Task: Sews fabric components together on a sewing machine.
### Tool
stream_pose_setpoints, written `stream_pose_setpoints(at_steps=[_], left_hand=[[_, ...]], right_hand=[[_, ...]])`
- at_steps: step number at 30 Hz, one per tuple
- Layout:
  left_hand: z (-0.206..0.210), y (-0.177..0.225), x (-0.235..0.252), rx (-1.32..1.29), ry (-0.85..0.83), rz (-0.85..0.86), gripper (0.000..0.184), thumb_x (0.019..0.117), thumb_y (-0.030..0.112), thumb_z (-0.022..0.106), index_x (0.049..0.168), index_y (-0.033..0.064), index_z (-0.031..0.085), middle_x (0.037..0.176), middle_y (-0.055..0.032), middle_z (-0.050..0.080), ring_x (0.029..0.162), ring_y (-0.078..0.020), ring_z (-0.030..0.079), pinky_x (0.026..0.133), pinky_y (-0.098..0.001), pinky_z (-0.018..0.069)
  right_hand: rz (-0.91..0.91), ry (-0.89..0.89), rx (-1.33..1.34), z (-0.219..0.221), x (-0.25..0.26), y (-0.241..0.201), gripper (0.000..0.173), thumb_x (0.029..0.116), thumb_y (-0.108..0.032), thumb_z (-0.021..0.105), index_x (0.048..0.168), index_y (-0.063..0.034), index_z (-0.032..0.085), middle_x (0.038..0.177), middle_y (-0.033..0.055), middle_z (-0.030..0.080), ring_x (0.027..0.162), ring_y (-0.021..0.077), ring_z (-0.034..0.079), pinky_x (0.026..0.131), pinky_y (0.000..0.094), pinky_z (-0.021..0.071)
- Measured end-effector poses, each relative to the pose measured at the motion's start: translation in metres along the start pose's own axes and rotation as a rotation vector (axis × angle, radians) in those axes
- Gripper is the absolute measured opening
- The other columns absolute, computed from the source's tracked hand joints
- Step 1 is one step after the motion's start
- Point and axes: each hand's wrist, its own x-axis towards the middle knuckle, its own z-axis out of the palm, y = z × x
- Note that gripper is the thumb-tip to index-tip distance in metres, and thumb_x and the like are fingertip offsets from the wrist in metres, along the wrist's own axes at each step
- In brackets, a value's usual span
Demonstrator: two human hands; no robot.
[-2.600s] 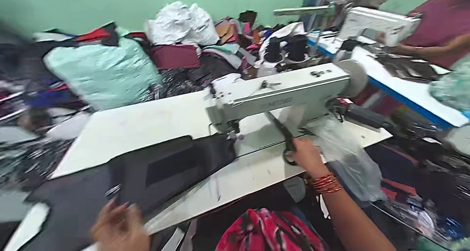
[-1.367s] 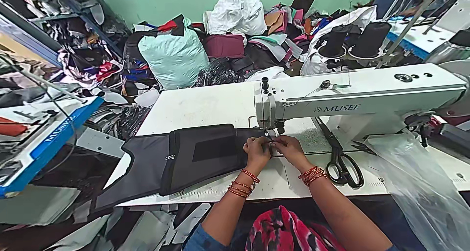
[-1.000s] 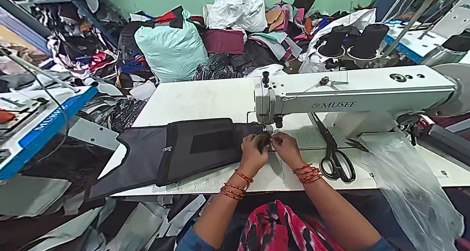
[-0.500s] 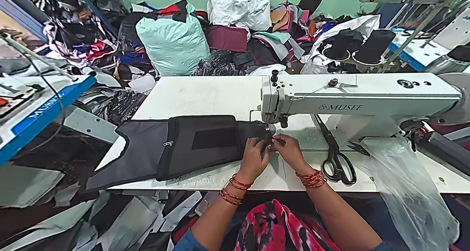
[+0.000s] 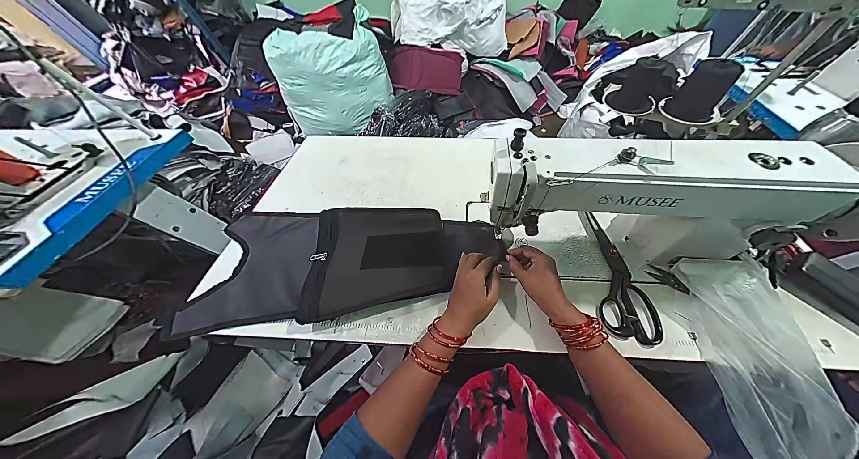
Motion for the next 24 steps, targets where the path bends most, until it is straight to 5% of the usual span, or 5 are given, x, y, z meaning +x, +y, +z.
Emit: stream_pose_setpoints(at_steps=[11,16,24], left_hand=[[-0.002,-0.001,0.003,-0.027,-0.057,-0.024,0.031,0.1004,0.02,0.055,0.107,-0.002,0.076,0.109,-0.0207,0.072,0.113,-0.0393,0.066,0.108,-0.0546,0.045],[-0.011,0.01,0.03,-0.023,-0.258,-0.189,0.035,0.0987,0.004,0.054,0.131,0.0028,0.069,0.125,-0.0216,0.067,0.121,-0.0371,0.061,0.108,-0.047,0.0463],[-0.011,-0.003,0.033,0.0,-0.295,-0.075,0.028,0.1007,0.001,0.052,0.116,-0.0005,0.076,0.116,-0.0204,0.073,0.116,-0.035,0.067,0.106,-0.044,0.0492]], right_hand=[[0.016,-0.095,-0.026,-0.001,0.002,0.0,0.02,0.0986,-0.013,0.062,0.109,-0.0002,0.074,0.099,0.0118,0.072,0.083,0.0141,0.066,0.078,0.0312,0.0544],[-0.095,-0.1,-0.178,0.0,-0.002,-0.003,0.023,0.0947,-0.006,0.059,0.11,0.0031,0.073,0.107,0.0191,0.072,0.094,0.0278,0.07,0.087,0.0429,0.0555],[-0.124,-0.1,-0.215,0.002,-0.004,-0.003,0.024,0.0961,-0.008,0.059,0.113,0.0034,0.072,0.106,0.0194,0.072,0.093,0.0289,0.07,0.086,0.043,0.0562]])
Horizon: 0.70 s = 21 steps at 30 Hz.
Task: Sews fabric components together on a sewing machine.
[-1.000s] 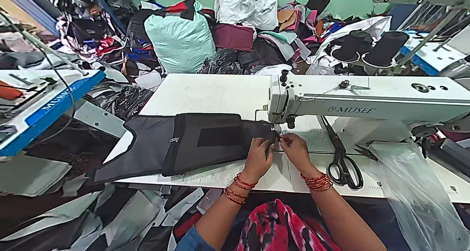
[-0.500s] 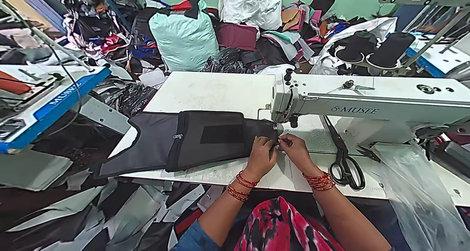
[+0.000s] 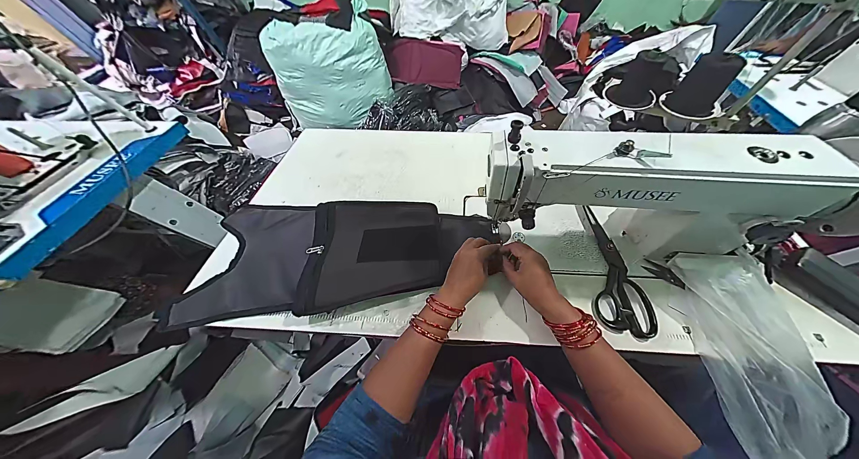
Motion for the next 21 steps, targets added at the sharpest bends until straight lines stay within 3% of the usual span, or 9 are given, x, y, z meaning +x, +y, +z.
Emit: stream_pose_setpoints(at_steps=[8,14,21], left_hand=[[0.01,-0.01,-0.006,0.039,0.13,0.173,0.021,0.0927,-0.004,0.057,0.096,-0.0046,0.077,0.107,-0.0208,0.073,0.105,-0.0344,0.071,0.097,-0.0435,0.0562],[0.011,-0.008,-0.008,0.027,0.139,0.146,0.019,0.0924,0.0,0.059,0.099,-0.0055,0.075,0.112,-0.0217,0.072,0.107,-0.0333,0.071,0.098,-0.0427,0.0564],[0.014,-0.008,-0.013,0.004,0.189,0.156,0.021,0.0908,0.001,0.061,0.103,-0.0037,0.078,0.109,-0.0213,0.073,0.105,-0.0331,0.071,0.096,-0.0422,0.0569]], right_hand=[[0.082,-0.043,0.081,-0.002,0.003,0.001,0.026,0.0961,-0.009,0.059,0.12,0.0022,0.063,0.103,0.0159,0.069,0.089,0.0237,0.067,0.082,0.0391,0.0553],[0.116,-0.065,0.081,-0.002,0.004,-0.001,0.029,0.0951,-0.009,0.061,0.123,0.0002,0.063,0.103,0.0154,0.07,0.09,0.0252,0.068,0.083,0.0422,0.0549],[0.158,-0.019,0.222,-0.004,0.003,-0.001,0.028,0.0935,-0.005,0.064,0.121,0.0022,0.065,0.101,0.0135,0.071,0.086,0.0169,0.068,0.08,0.0312,0.0554]])
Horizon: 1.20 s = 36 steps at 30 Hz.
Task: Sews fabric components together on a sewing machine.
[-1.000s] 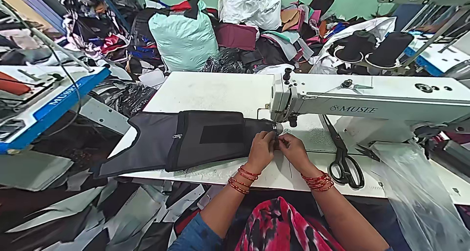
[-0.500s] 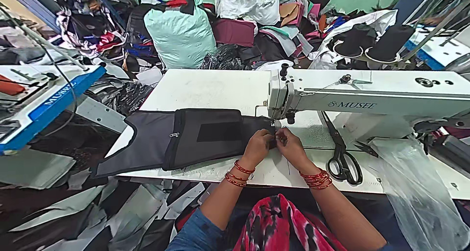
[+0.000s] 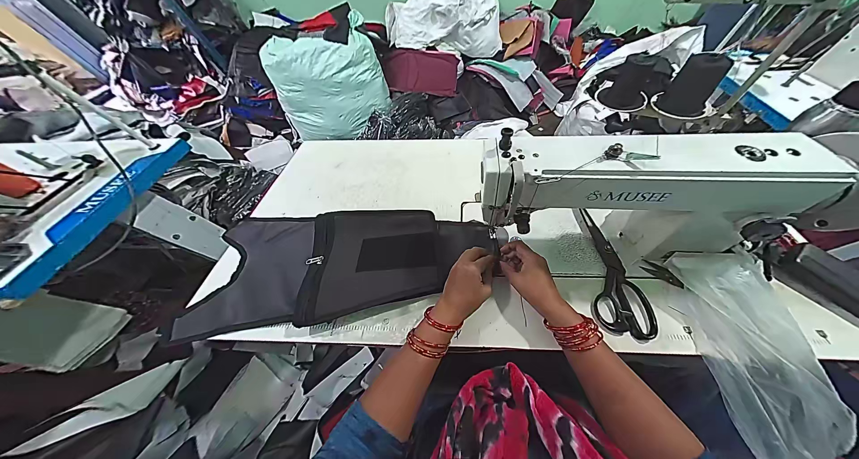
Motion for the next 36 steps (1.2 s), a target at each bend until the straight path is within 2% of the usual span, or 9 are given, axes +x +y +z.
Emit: stream_pose_setpoints(at_steps=[4,10,15,17,20,23,27,31,36], left_hand=[[0.001,-0.002,-0.002,0.004,-0.005,0.016,0.022,0.0916,0.001,0.061,0.105,-0.0024,0.078,0.109,-0.0211,0.073,0.107,-0.0337,0.071,0.097,-0.0423,0.0563],[0.001,-0.004,-0.002,0.01,-0.007,0.04,0.021,0.0909,0.002,0.061,0.102,-0.0017,0.079,0.107,-0.0207,0.074,0.107,-0.0338,0.07,0.098,-0.0422,0.0557],[-0.001,-0.003,-0.001,-0.037,-0.027,-0.032,0.018,0.0926,0.002,0.062,0.1,-0.0029,0.078,0.11,-0.0215,0.074,0.111,-0.0341,0.07,0.102,-0.0429,0.054],[-0.003,0.001,0.003,-0.065,-0.019,-0.089,0.018,0.0924,0.001,0.064,0.106,-0.0049,0.074,0.111,-0.0222,0.072,0.108,-0.0335,0.07,0.099,-0.0437,0.0554],[-0.009,0.004,0.012,-0.009,-0.107,-0.101,0.029,0.0957,0.002,0.06,0.122,0.0003,0.072,0.123,-0.0205,0.069,0.114,-0.0337,0.068,0.102,-0.0458,0.0538],[-0.012,0.004,0.017,0.071,-0.205,-0.06,0.027,0.1004,0.004,0.054,0.113,0.0017,0.077,0.118,-0.0186,0.072,0.114,-0.0347,0.067,0.103,-0.0465,0.0516],[-0.007,-0.002,0.013,0.105,-0.126,0.018,0.023,0.0992,0.003,0.057,0.104,-0.0006,0.079,0.111,-0.0195,0.074,0.107,-0.0357,0.071,0.098,-0.0458,0.0553],[0.0,-0.007,0.01,0.145,-0.065,0.095,0.021,0.0952,-0.003,0.057,0.1,-0.0031,0.078,0.107,-0.0201,0.074,0.103,-0.0362,0.072,0.093,-0.0447,0.0579],[-0.002,-0.004,0.014,0.18,-0.142,0.095,0.022,0.0946,-0.002,0.055,0.102,-0.0048,0.075,0.111,-0.0213,0.073,0.108,-0.038,0.07,0.096,-0.0471,0.056]], right_hand=[[0.031,0.002,0.092,-0.003,-0.001,0.0,0.022,0.094,-0.005,0.065,0.114,0.0021,0.069,0.101,0.0119,0.072,0.085,0.0113,0.067,0.079,0.0256,0.0551],[0.029,-0.018,0.138,-0.004,0.0,0.004,0.019,0.0954,-0.008,0.063,0.109,0.0007,0.072,0.097,0.0091,0.072,0.078,0.0074,0.064,0.074,0.0234,0.0527],[-0.014,-0.043,0.095,-0.003,-0.002,0.005,0.019,0.0976,-0.007,0.061,0.109,-0.0002,0.074,0.099,0.0103,0.072,0.082,0.0103,0.064,0.078,0.0263,0.053],[-0.054,-0.027,0.049,-0.003,-0.003,0.003,0.021,0.0972,-0.006,0.058,0.109,0.0012,0.074,0.101,0.013,0.073,0.085,0.0141,0.065,0.081,0.029,0.0532],[-0.048,-0.033,0.023,-0.003,-0.004,0.002,0.024,0.0959,-0.004,0.056,0.112,0.0023,0.072,0.103,0.015,0.072,0.09,0.0175,0.067,0.084,0.0326,0.0541],[-0.028,-0.032,0.03,-0.003,-0.004,0.001,0.021,0.0964,-0.005,0.058,0.111,0.003,0.071,0.102,0.0149,0.071,0.087,0.017,0.066,0.081,0.0316,0.0536],[-0.02,-0.023,0.066,-0.002,-0.002,0.002,0.022,0.0956,-0.005,0.059,0.115,0.0032,0.064,0.1,0.0131,0.068,0.084,0.0146,0.065,0.077,0.0291,0.0536],[-0.01,-0.017,0.046,-0.001,-0.003,0.001,0.025,0.0948,-0.003,0.059,0.119,0.003,0.062,0.101,0.0121,0.067,0.084,0.0144,0.064,0.077,0.0284,0.0535],[0.007,-0.023,-0.037,0.0,-0.001,-0.003,0.033,0.0939,-0.002,0.058,0.126,0.0026,0.059,0.103,0.014,0.067,0.087,0.0199,0.065,0.079,0.0342,0.0539]])
